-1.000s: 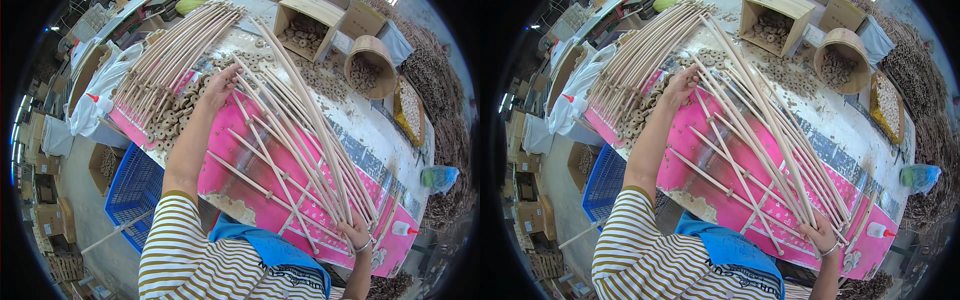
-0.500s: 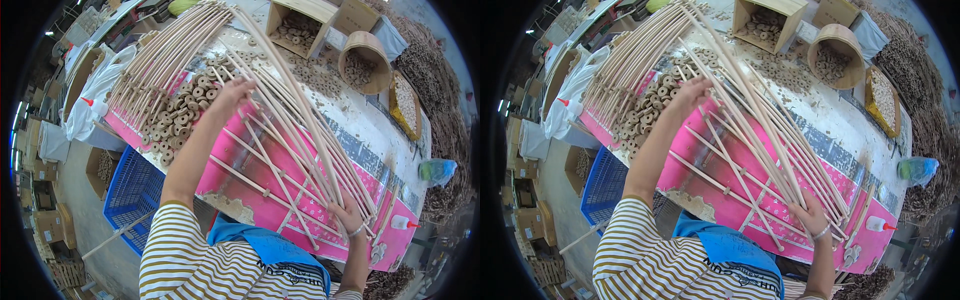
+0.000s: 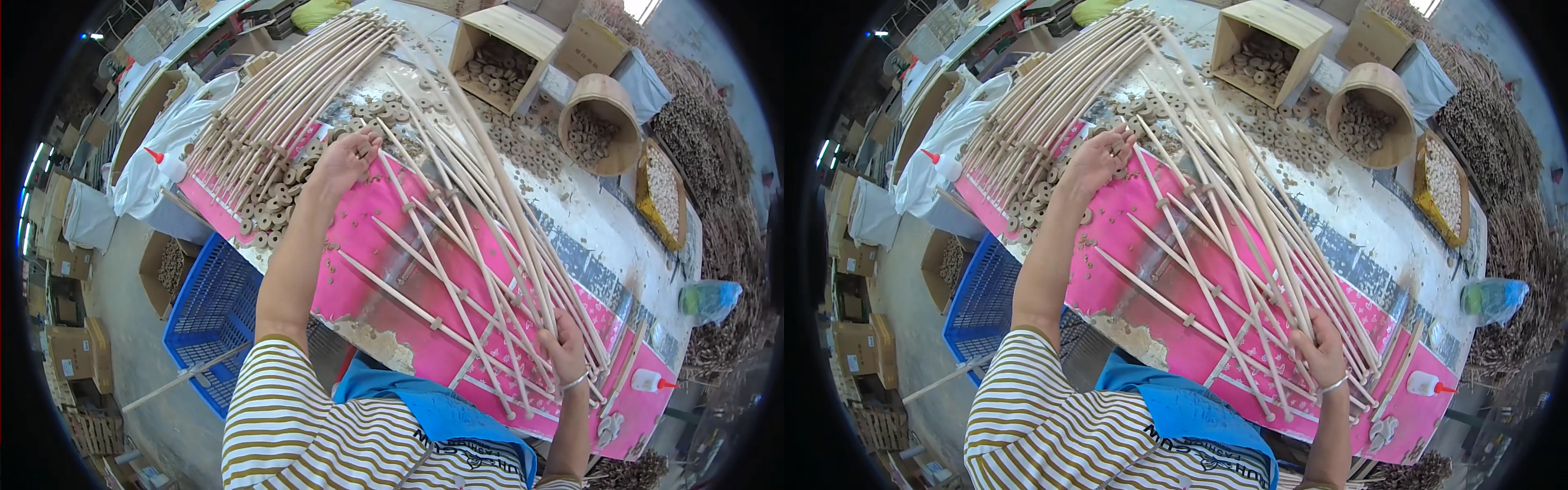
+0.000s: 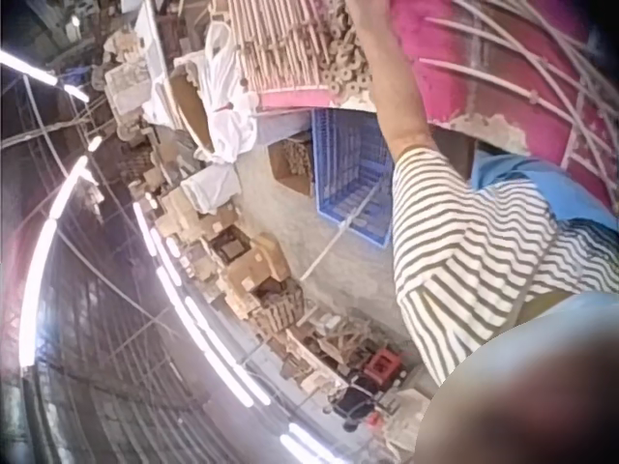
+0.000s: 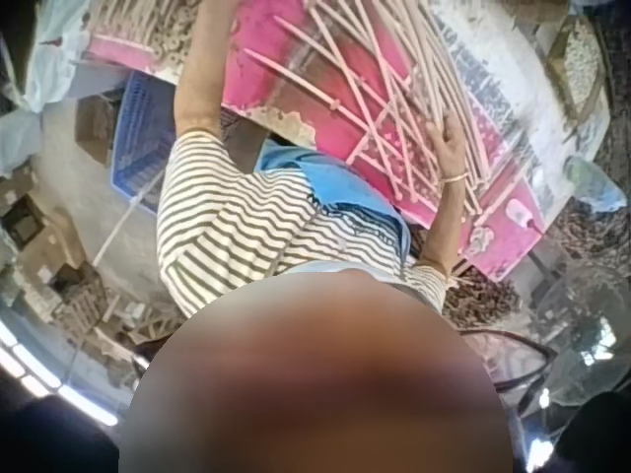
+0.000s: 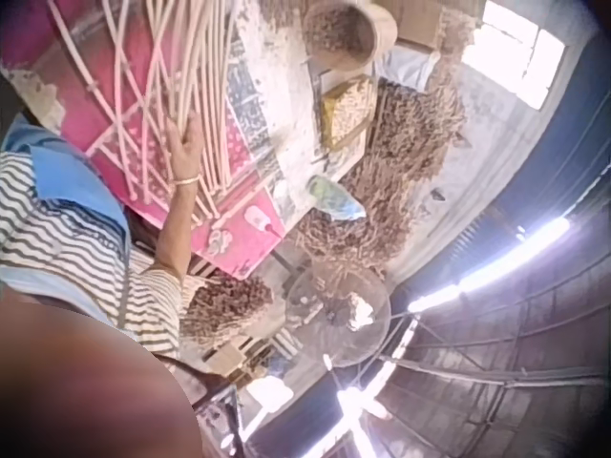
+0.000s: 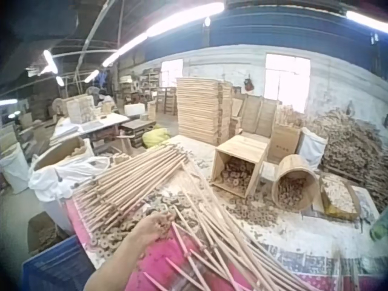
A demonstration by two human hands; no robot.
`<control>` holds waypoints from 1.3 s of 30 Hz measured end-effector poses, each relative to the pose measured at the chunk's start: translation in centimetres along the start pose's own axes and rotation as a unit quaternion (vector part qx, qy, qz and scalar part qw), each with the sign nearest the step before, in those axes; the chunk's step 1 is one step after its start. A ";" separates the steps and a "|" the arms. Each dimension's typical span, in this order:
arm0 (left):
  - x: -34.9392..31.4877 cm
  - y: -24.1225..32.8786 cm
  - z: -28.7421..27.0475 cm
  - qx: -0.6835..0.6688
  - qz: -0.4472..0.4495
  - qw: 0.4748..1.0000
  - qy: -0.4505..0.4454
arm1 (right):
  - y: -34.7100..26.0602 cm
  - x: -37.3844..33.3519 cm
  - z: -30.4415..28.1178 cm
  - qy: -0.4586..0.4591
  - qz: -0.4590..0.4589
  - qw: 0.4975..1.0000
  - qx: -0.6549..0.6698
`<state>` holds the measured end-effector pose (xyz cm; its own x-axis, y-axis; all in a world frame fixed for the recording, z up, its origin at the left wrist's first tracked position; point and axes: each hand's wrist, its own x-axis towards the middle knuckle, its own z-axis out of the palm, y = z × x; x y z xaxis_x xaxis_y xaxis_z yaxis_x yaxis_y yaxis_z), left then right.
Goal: Assembling a wooden structure by placing wooden rods onto a frame with spacers and applying glue.
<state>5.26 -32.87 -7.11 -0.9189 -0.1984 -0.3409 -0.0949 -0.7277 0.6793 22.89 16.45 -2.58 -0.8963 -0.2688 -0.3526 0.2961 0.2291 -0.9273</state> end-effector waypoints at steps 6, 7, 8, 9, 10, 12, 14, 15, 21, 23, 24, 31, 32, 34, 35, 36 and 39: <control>2.3 -0.6 -1.0 -0.002 0.015 0.999 -0.038 | 0.4 -3.2 -1.9 -0.021 0.039 0.999 0.024; 2.8 -0.8 -1.3 -0.004 0.011 0.999 -0.048 | 0.7 -3.7 -2.1 -0.026 0.056 0.998 0.020; 3.3 -1.0 -1.5 -0.004 0.010 0.999 -0.048 | 0.9 -4.1 -2.4 -0.034 0.072 0.997 0.018; 3.7 -1.1 -1.7 0.010 0.018 0.999 -0.029 | 1.1 -4.5 -2.5 -0.044 0.069 0.997 0.016; 3.9 -1.2 -1.8 0.027 0.020 0.999 0.005 | 1.4 -4.8 -2.6 -0.044 0.070 0.996 0.011; 4.1 -1.4 -1.8 0.033 0.031 0.999 -0.009 | 1.8 -5.2 -2.7 -0.042 0.080 0.995 0.034; 4.1 -1.5 -1.4 0.044 0.035 0.998 -0.010 | 2.0 -5.3 -2.8 -0.044 0.084 0.995 0.027; 3.9 -1.6 -1.2 0.048 0.042 0.998 -0.022 | 2.0 -5.3 -2.8 -0.051 0.091 0.994 0.023; 1.7 -1.5 0.7 0.118 0.068 0.989 -0.058 | 1.8 -4.9 -2.5 -0.035 0.107 0.994 0.013; 0.4 -1.7 1.9 0.151 0.082 0.982 -0.075 | 1.5 -4.3 -2.1 -0.045 0.084 0.995 0.017; -0.6 -2.1 2.7 0.156 0.094 0.980 -0.076 | 1.3 -4.0 -1.8 -0.044 0.085 0.995 0.015; -7.6 -7.5 6.6 0.302 0.032 0.949 -0.088 | 0.6 0.0 1.5 -0.027 0.003 0.999 -0.035; -7.8 -7.5 6.2 0.374 0.064 0.923 -0.069 | 0.7 0.6 1.9 -0.018 -0.018 1.000 0.000; -7.2 -6.4 4.8 0.431 0.115 0.894 -0.042 | 0.6 1.2 1.6 0.027 -0.112 0.988 -0.099; -6.8 -5.9 4.1 0.486 0.139 0.863 -0.002 | 0.5 1.4 1.4 0.060 -0.204 0.957 -0.196; -6.4 -5.2 3.2 0.401 0.132 0.906 -0.016 | 0.3 1.3 1.1 0.069 -0.178 0.963 -0.188; -4.2 -2.8 1.5 0.186 0.078 0.977 -0.064 | -0.3 0.4 0.5 0.026 -0.042 0.997 -0.061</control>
<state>8.85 -29.00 -6.61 -0.9715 -0.1868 -0.1457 -0.0599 -0.4014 0.9139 22.64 15.87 -2.50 -0.9332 -0.2441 -0.2638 0.1794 0.3198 -0.9303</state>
